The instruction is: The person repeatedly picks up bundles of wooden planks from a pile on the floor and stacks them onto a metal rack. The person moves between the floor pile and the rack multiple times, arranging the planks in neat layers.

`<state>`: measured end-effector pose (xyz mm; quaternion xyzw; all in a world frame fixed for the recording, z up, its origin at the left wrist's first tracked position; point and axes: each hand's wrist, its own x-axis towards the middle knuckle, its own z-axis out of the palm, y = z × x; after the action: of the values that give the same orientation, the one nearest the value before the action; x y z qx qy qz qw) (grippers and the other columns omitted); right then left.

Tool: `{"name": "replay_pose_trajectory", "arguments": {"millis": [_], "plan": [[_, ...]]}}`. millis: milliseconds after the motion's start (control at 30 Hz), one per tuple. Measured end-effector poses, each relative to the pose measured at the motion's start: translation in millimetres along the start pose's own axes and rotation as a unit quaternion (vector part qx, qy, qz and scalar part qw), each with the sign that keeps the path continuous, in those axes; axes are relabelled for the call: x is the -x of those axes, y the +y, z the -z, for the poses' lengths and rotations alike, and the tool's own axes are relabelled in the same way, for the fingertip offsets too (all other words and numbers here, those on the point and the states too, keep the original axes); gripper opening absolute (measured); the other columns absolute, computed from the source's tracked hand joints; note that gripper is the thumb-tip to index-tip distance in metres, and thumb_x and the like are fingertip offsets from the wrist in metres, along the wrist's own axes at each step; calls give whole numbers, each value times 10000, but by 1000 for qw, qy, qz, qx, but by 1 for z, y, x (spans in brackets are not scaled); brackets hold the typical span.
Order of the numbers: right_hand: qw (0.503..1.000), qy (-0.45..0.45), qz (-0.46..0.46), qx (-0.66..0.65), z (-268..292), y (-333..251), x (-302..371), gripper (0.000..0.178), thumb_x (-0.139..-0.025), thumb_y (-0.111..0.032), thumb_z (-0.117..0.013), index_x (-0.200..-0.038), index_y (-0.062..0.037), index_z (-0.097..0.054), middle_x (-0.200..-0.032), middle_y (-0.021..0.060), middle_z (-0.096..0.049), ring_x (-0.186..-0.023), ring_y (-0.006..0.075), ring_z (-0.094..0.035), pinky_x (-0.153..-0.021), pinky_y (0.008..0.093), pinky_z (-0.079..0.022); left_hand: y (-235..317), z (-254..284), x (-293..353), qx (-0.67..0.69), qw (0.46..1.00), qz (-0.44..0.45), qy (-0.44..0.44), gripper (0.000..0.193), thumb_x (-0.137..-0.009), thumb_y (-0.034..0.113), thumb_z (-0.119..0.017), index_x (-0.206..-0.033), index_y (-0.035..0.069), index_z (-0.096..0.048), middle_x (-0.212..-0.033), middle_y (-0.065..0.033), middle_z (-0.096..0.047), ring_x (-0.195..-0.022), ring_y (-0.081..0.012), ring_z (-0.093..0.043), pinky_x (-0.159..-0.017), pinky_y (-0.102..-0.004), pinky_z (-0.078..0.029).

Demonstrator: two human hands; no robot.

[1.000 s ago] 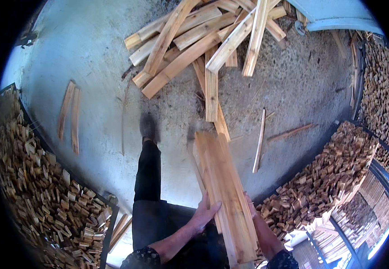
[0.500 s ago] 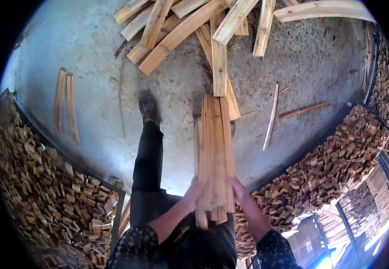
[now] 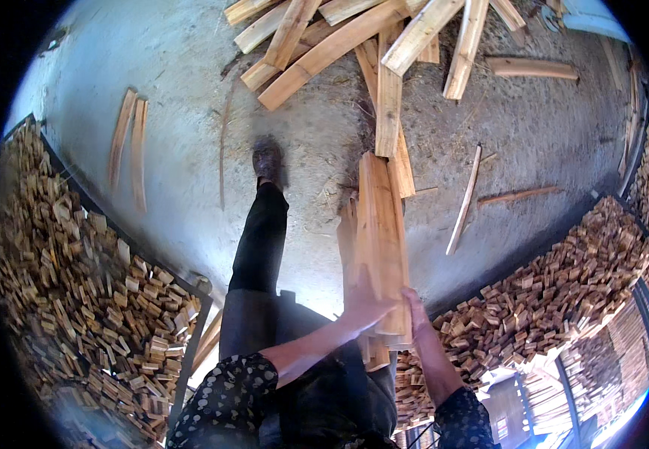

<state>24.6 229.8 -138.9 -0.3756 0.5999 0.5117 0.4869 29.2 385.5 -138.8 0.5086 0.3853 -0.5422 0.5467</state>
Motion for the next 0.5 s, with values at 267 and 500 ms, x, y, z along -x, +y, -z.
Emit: {"name": "replay_pose_trajectory", "arguments": {"millis": [267,500], "plan": [[996,-72,29,-39,44,-4,-39,608,-745,-329,-570,-1237,-19,-390,-1089,153,-543,-958,287,-551,-848,396,-457,-13,-7,-12,-39,996,-72,37,1054,-679,364,-715,-1314,-98,-12,-1239,-297,-332,-1183,-326,-364,-973,-431,-336],[996,-35,76,-28,0,-5,-60,604,-736,-354,-634,-1210,-50,-416,-1152,139,-499,-1032,273,-498,-916,410,-397,-58,22,-50,369,929,15,-40,888,-767,267,-659,-1362,64,-31,-1223,-205,-395,-1075,-275,-479,-850,-389,-457]]}}
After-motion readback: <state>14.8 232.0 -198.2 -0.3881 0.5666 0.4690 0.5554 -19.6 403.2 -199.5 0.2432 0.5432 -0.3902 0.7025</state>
